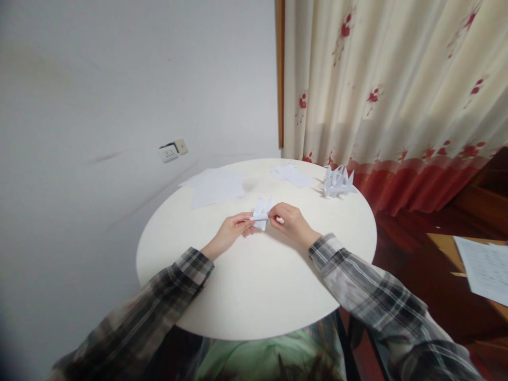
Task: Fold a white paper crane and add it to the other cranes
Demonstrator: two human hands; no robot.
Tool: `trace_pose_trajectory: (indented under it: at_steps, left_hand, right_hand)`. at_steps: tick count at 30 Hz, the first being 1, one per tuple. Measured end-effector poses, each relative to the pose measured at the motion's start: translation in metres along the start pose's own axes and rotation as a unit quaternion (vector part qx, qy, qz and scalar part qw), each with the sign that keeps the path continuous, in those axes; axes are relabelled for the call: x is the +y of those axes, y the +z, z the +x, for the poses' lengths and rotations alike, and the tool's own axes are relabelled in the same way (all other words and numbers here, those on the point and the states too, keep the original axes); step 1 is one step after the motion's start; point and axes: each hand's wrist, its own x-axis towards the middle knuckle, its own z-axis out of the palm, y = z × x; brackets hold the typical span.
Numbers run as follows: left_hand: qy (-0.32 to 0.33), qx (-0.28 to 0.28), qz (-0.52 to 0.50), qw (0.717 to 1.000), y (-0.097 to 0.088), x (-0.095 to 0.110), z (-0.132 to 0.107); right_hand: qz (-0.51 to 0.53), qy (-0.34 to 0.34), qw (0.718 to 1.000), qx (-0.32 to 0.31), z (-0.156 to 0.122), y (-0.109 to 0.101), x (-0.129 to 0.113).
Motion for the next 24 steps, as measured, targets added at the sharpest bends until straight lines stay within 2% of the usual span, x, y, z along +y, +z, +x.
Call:
trace_pose_trajectory:
  at_steps: [6, 16, 21, 24]
  left_hand:
    - [0.027, -0.023, 0.031, 0.999, -0.0021, -0.0002, -0.0035]
    - [0.069, -0.044, 0.124, 0.989, -0.0041, 0.0006, -0.0083]
    - [0.053, -0.032, 0.108, 0.992, -0.0035, -0.0001, -0.0076]
    - [0.034, -0.023, 0.081, 0.996, -0.0017, 0.0033, -0.0077]
  right_hand:
    - [0.028, 0.083, 0.996, 0.009, 0.0002, 0.0004, 0.0014]
    - [0.077, 0.147, 0.986, -0.018, 0.0010, 0.0003, -0.0009]
    - [0.079, 0.148, 0.986, -0.026, -0.0001, 0.0011, -0.0003]
    - [0.056, 0.114, 0.992, -0.019, 0.0001, 0.0010, 0.0009]
